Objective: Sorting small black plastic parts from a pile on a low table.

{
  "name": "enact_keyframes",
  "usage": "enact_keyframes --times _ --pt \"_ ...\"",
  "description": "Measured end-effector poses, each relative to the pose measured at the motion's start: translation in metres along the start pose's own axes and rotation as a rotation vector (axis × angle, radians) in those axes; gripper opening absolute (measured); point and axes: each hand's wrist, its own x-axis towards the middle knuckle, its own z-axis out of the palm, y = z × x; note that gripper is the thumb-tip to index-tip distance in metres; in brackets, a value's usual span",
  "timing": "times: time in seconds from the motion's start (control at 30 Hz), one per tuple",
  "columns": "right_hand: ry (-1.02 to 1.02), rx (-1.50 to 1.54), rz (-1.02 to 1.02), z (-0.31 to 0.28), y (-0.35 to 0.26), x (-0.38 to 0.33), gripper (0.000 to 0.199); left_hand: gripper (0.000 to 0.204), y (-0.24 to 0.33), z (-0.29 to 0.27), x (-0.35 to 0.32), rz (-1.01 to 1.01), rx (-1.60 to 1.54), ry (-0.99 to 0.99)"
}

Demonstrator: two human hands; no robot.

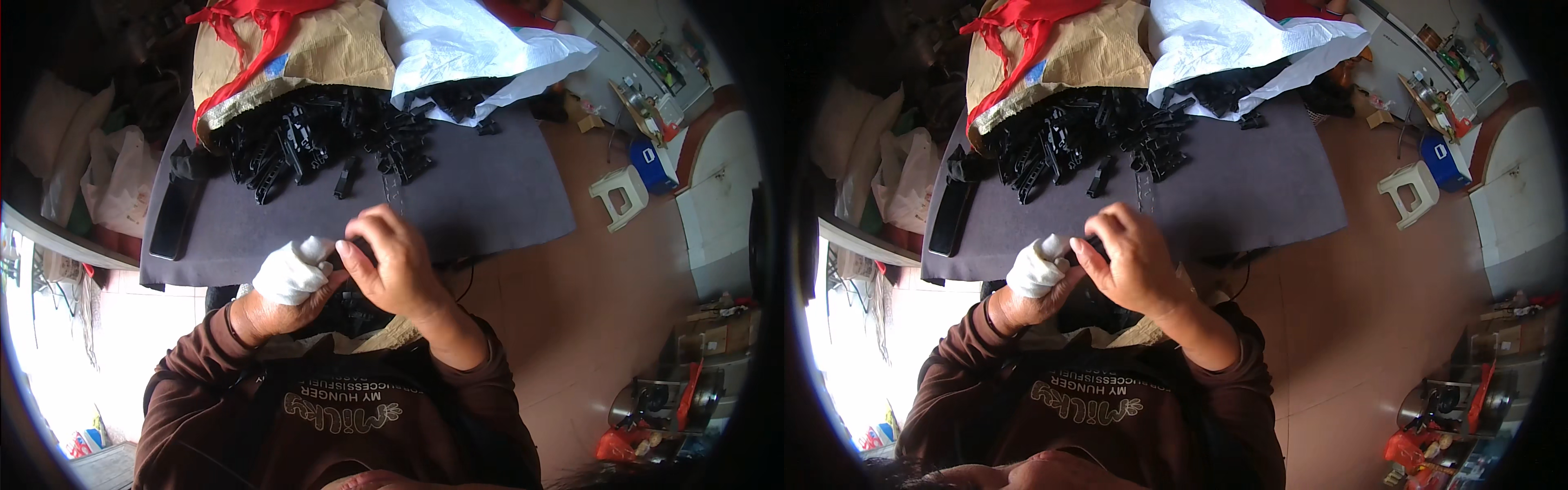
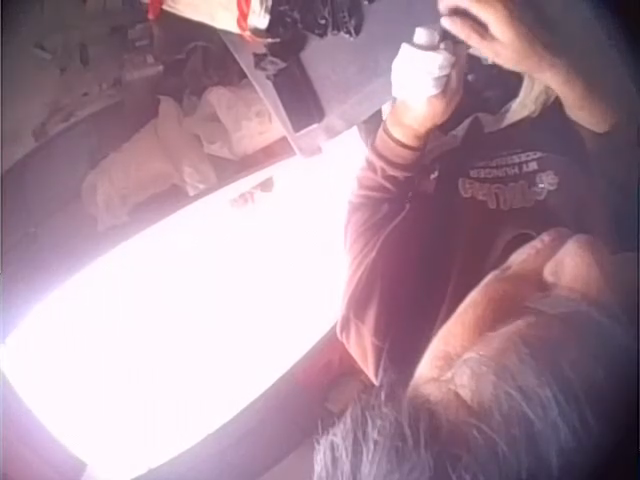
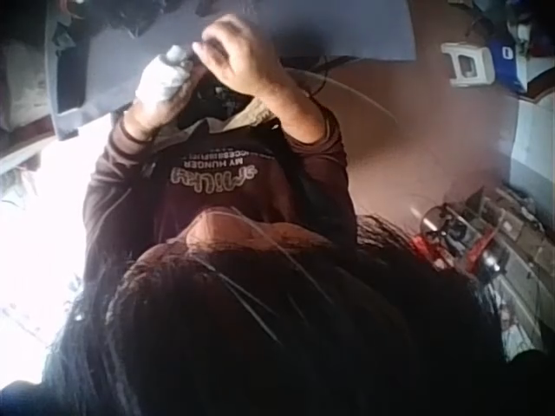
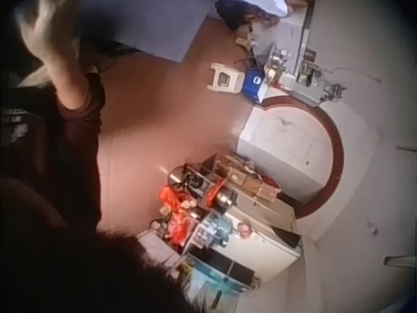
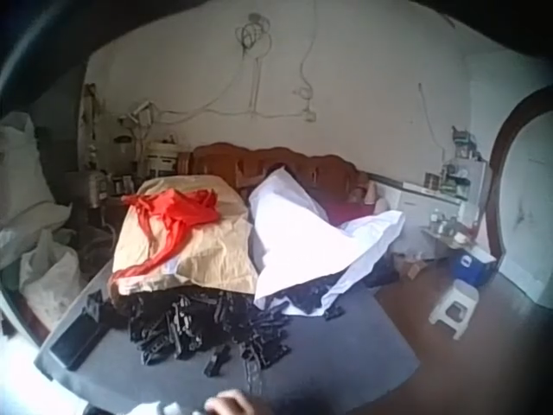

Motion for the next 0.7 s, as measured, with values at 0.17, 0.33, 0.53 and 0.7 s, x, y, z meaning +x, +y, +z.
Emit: enact_keyframes --times 0.17,0.33,0.53,0.7 --pt "0.047 -0.024 -0.002 0.011 0.007 -0.010 0.019 0.015 0.007 0.016 -0.006 -0.116 -0.139 0.001" --pt "0.120 0.128 -0.043 0.017 0.026 -0.011 0.022 0.017 0.016 0.027 0.002 -0.178 -0.152 0.136" --pt "-0.169 0.522 0.139 -0.014 0.021 0.005 0.033 0.017 -0.001 -0.005 0.008 -0.344 -0.267 -0.005" --pt "-0.485 0.465 0.216 -0.024 0.031 -0.002 0.026 0.040 -0.011 -0.032 0.011 -0.289 -0.248 -0.273"
